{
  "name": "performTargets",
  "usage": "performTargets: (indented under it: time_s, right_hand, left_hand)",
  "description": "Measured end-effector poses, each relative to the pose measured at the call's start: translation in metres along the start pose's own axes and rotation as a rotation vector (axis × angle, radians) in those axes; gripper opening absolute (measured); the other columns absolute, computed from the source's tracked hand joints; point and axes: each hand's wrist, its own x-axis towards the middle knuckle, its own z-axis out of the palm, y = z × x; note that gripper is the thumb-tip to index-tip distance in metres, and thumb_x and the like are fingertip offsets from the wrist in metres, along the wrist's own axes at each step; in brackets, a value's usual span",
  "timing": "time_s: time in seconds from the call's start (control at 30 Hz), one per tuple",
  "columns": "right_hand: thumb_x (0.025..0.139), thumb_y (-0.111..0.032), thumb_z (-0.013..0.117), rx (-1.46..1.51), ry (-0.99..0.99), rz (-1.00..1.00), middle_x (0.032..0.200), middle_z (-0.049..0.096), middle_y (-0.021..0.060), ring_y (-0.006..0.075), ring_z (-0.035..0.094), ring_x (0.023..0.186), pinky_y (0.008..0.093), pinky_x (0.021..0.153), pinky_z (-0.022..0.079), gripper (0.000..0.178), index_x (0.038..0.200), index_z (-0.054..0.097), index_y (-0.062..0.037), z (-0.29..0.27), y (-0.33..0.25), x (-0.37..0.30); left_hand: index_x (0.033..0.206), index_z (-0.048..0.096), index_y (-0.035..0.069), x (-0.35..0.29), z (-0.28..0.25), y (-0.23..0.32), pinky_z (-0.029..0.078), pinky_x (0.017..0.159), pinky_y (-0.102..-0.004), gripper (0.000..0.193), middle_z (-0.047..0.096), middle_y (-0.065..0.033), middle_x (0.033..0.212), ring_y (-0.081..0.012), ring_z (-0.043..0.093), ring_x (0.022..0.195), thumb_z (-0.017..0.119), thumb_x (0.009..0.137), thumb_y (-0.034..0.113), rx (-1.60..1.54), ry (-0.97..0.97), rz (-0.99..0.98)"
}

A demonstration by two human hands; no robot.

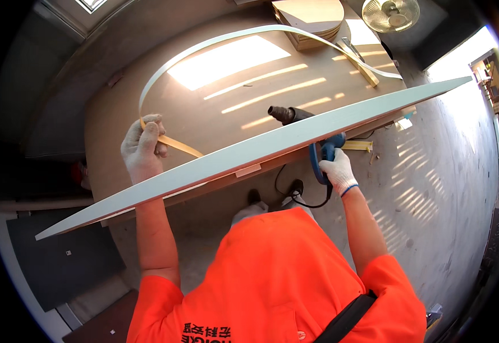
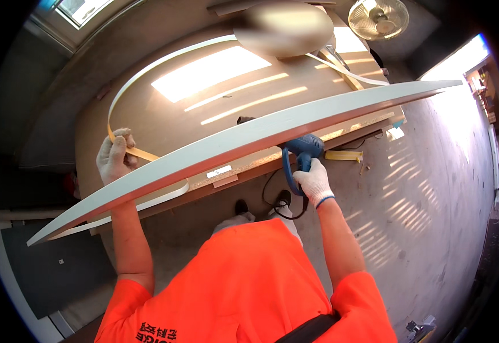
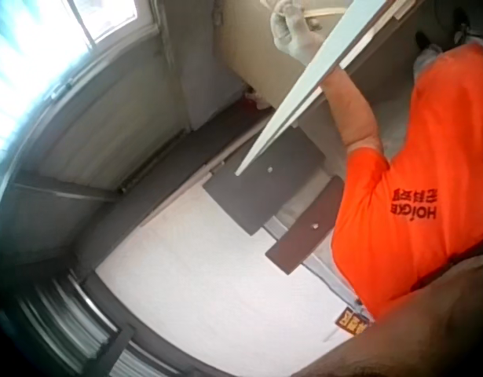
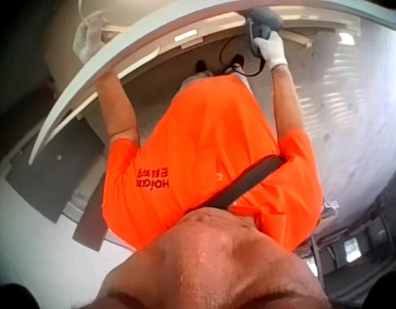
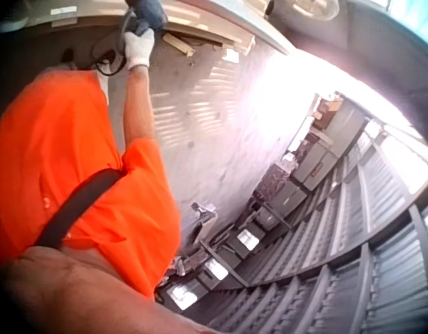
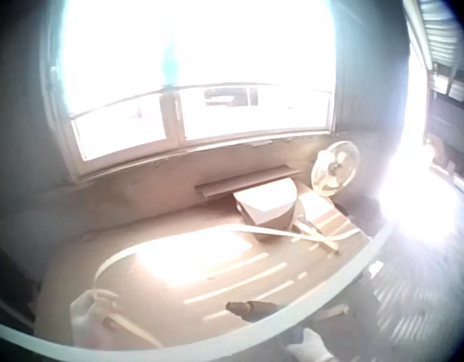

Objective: The person uses a heat gun to soften a strip of edge banding and applies it to the curved edge of a large white board. They press the banding into place with a small wooden block and smooth it along the curve, repeating the process for different sections of the board's edge.

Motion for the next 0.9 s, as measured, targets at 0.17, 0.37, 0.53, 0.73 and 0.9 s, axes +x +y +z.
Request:
performTargets:
  time_s: [0.17, 0.37, 0.53, 0.73, 0.9]
  right_hand:
    - [0.075, -0.017, 0.078, -0.105, 0.163, -0.003, 0.088, 0.07, 0.0159, 0.0276, 0.071, 0.08, 0.0404, 0.075, 0.059, 0.046, 0.112, 0.06, 0.0038, 0.015, 0.011, -0.067]
    - [0.077, -0.018, 0.079, -0.062, 0.209, -0.179, 0.083, 0.071, 0.0198, 0.0322, 0.074, 0.075, 0.0405, 0.074, 0.059, 0.046, 0.111, 0.059, 0.0055, 0.028, 0.031, -0.079]
    - [0.079, -0.016, 0.078, 0.058, 0.198, -0.257, 0.083, 0.072, 0.0191, 0.034, 0.075, 0.076, 0.0425, 0.073, 0.06, 0.031, 0.1, 0.063, 0.0008, 0.03, 0.024, -0.082]
    - [0.08, -0.026, 0.081, -0.071, 0.166, -0.303, 0.086, 0.074, 0.0214, 0.0393, 0.075, 0.083, 0.0445, 0.077, 0.06, 0.033, 0.1, 0.071, -0.0005, 0.04, 0.015, -0.072]
    - [0.081, -0.033, 0.084, 0.026, 0.114, -0.188, 0.086, 0.075, 0.0207, 0.041, 0.075, 0.085, 0.0451, 0.079, 0.06, 0.038, 0.1, 0.072, -0.0019, 0.058, 0.003, -0.079]
  left_hand:
    - [0.11, 0.075, -0.001, -0.001, -0.026, 0.004, 0.038, 0.051, -0.0194, 0.024, 0.069, -0.0052, 0.091, -0.0043, 0.05, 0.059, 0.066, 0.108, 0.02, 0.116, -0.012, 0.093]
    - [0.099, 0.072, 0.001, -0.013, -0.042, 0.005, 0.051, 0.064, -0.0262, 0.028, 0.07, -0.0059, 0.08, -0.0118, 0.064, 0.068, 0.064, 0.11, 0.025, 0.294, -0.01, 0.091]
    - [0.103, 0.071, 0.003, -0.019, -0.045, 0.007, 0.051, 0.068, -0.0234, 0.014, 0.068, -0.001, 0.084, -0.0087, 0.064, 0.074, 0.072, 0.105, 0.016, 0.36, -0.018, 0.155]
    - [0.105, 0.07, 0.003, -0.026, -0.047, 0.012, 0.053, 0.074, -0.0224, 0.008, 0.069, 0.0013, 0.094, -0.0054, 0.064, 0.083, 0.074, 0.103, 0.011, 0.691, 0.008, 0.329]
    - [0.107, 0.071, 0.003, -0.026, -0.069, 0.005, 0.054, 0.082, -0.0243, 0.012, 0.071, -0.0008, 0.097, -0.0077, 0.066, 0.09, 0.073, 0.105, 0.014, 0.605, -0.043, 0.196]
